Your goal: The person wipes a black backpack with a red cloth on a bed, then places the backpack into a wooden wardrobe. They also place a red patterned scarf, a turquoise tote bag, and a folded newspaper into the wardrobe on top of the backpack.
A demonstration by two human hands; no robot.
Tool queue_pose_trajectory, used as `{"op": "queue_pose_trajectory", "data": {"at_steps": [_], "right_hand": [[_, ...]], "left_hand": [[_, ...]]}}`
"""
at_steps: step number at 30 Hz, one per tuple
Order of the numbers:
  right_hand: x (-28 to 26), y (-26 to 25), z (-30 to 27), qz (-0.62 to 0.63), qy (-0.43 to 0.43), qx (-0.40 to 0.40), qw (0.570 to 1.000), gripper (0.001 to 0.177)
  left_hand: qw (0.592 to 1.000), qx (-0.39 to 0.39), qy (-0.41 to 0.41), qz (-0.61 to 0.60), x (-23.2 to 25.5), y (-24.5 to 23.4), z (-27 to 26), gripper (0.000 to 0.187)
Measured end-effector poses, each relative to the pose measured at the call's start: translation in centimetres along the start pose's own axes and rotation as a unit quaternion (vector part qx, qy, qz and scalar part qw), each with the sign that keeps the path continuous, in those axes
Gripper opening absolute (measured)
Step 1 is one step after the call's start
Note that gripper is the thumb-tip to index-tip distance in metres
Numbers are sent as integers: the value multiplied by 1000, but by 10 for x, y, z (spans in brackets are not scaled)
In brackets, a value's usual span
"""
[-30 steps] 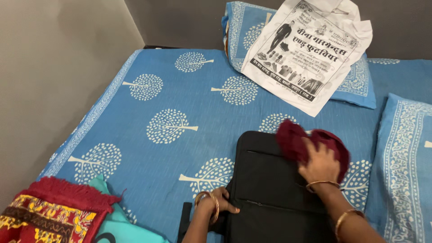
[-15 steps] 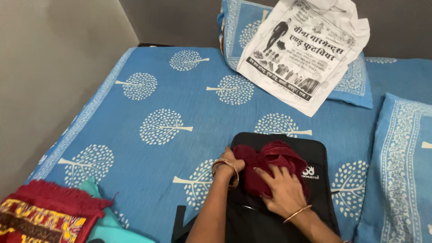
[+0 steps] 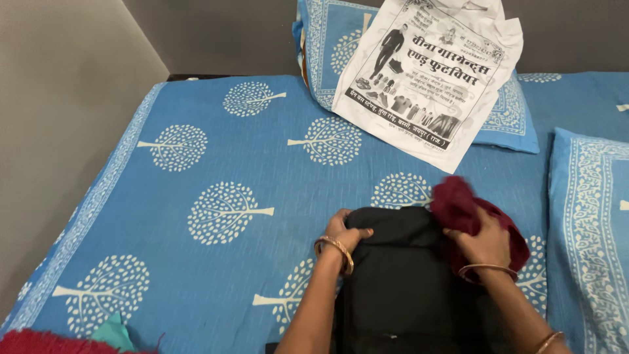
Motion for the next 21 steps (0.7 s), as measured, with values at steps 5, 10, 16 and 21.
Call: {"op": "queue_pose_trajectory", "data": {"at_steps": [5, 10, 16, 21], "right_hand": [[-72, 13, 7, 46, -212, -84, 973, 90], [-156, 26, 4, 32, -351, -232, 907, 86], [-106, 27, 48, 57, -166, -372, 911, 79], [-32, 11, 46, -106, -243, -168, 950, 94]], "left_hand": [[979, 35, 197, 39, 7, 2, -30, 51], [963, 35, 267, 14, 10, 0, -36, 43], [970, 40, 232, 54, 1, -2, -40, 50], [979, 51, 182, 72, -6, 1, -29, 54]]}}
Point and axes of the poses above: each hand's wrist, its own z-axis towards the middle knuckle, its own y-axis out of the palm, x = y × z, the point moved 4 cm from there along z, towards the middle knuckle, and after that the axes turned 13 degrees about -y, right-handed, at the moved point
